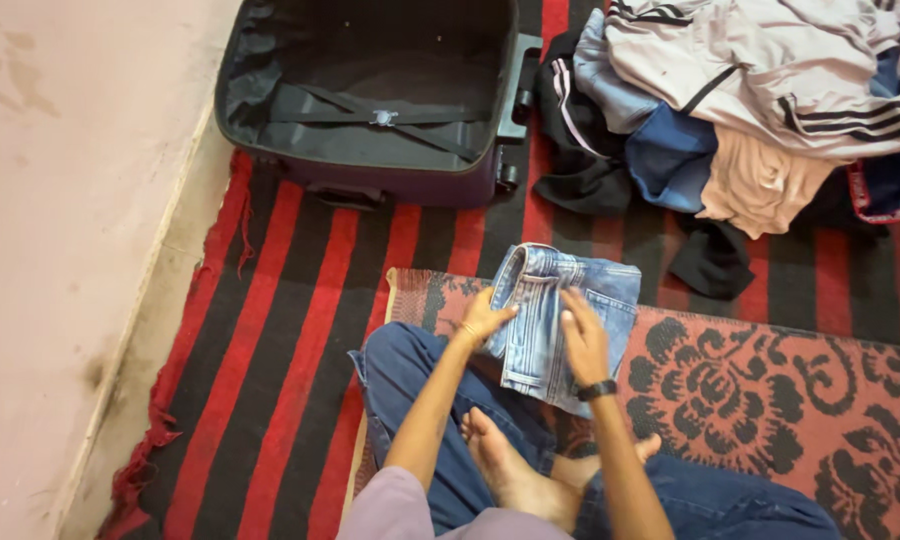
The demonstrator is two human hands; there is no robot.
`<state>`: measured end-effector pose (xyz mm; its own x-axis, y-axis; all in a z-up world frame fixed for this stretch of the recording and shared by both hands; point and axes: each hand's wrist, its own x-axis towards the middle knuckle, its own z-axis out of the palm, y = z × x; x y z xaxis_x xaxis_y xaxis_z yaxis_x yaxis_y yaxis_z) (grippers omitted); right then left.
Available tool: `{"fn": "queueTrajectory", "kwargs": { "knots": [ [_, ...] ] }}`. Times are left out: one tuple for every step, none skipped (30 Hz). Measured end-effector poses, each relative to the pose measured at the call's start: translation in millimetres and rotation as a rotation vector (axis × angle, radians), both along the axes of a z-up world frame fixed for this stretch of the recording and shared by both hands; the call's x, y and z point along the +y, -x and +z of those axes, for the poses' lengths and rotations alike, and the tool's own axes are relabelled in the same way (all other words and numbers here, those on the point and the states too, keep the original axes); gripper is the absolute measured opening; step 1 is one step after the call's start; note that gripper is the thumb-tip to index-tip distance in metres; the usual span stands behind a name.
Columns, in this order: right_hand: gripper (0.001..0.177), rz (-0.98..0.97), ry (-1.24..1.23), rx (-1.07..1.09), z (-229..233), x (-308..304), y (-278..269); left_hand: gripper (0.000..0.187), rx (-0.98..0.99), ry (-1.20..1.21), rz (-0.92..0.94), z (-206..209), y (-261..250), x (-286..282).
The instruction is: The person picks up and folds a pair of jeans and a shirt on the floor next to an open suitcase.
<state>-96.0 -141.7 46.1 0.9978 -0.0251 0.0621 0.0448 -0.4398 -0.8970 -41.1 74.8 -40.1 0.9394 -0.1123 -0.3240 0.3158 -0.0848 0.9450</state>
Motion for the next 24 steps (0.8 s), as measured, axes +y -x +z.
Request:
{"fn": "queueTrajectory", "kwargs": {
  "knots": [
    [0.043,0.003,-0.002,0.0,5,-10,2,0.06,-0.201,-0.356,0.053,8,1,-2],
    [0.047,-0.029,0.172,-0.089,9,-20,8,0.06,-0.196,-0.358,0.055,22,10,-5],
    [0.052,-0.058,0.347,-0.179,11,-26,13,0.061,-0.339,-0.529,0.136,38,23,-11],
    [0.052,-0.059,0.348,-0.175,11,-31,18,0.062,-0.485,-0.697,0.212,53,30,-17],
    [0.06,-0.089,0.458,-0.137,10,-34,23,0.062,-0.482,-0.697,0.209,65,32,-23],
    [0.069,-0.12,0.571,-0.096,8,-36,28,0.051,-0.491,-0.749,0.208,73,36,-32],
    [0.069,-0.122,0.575,-0.089,5,-34,30,0.042,-0.501,-0.8,0.207,77,39,-39],
    [0.072,-0.122,0.567,-0.074,0,-28,32,0.042,-0.499,-0.797,0.199,78,35,-44],
    [0.075,-0.123,0.558,-0.059,-3,-23,35,0.049,-0.391,-0.838,0.195,77,27,-48],
    [0.075,-0.125,0.559,-0.057,-4,-18,34,0.058,-0.286,-0.881,0.195,74,18,-50],
    [0.075,-0.131,0.596,-0.045,-3,-14,31,0.058,-0.286,-0.88,0.191,70,13,-54],
    [0.074,-0.135,0.634,-0.035,-1,-9,29,0.056,-0.23,-0.884,0.182,64,7,-57],
    [0.074,-0.137,0.634,-0.033,1,-3,27,0.056,-0.175,-0.888,0.172,55,2,-60],
    [0.075,-0.146,0.695,-0.031,3,5,26,0.056,-0.174,-0.889,0.172,45,-2,-61],
    [0.077,-0.155,0.756,-0.028,5,13,23,0.053,-0.115,-0.852,0.159,33,-8,-61],
    [0.077,-0.157,0.758,-0.026,6,20,21,0.052,-0.056,-0.812,0.143,19,-14,-62],
    [0.078,-0.127,0.805,0.05,7,28,17,0.052,-0.056,-0.81,0.139,4,-21,-60],
    [0.08,-0.097,0.852,0.128,7,33,15,0.051,0.006,-0.742,0.113,-9,-27,-55],
    [0.08,-0.1,0.856,0.132,6,38,13,0.051,0.068,-0.674,0.086,-19,-33,-49],
    [0.08,-0.106,0.859,0.14,4,44,10,0.051,0.067,-0.672,0.082,-27,-40,-44],
    [0.08,-0.113,0.861,0.147,1,48,6,0.052,0.045,-0.654,0.05,-33,-47,-38],
    [0.08,-0.118,0.864,0.149,-3,52,4,0.053,0.023,-0.635,0.017,-37,-52,-36],
    [0.08,-0.117,0.869,0.149,-6,56,3,0.053,0.021,-0.632,0.013,-41,-54,-36],
    [0.081,-0.116,0.871,0.145,-10,58,0,0.054,0.011,-0.65,0.019,-43,-56,-35]
  ]
}}
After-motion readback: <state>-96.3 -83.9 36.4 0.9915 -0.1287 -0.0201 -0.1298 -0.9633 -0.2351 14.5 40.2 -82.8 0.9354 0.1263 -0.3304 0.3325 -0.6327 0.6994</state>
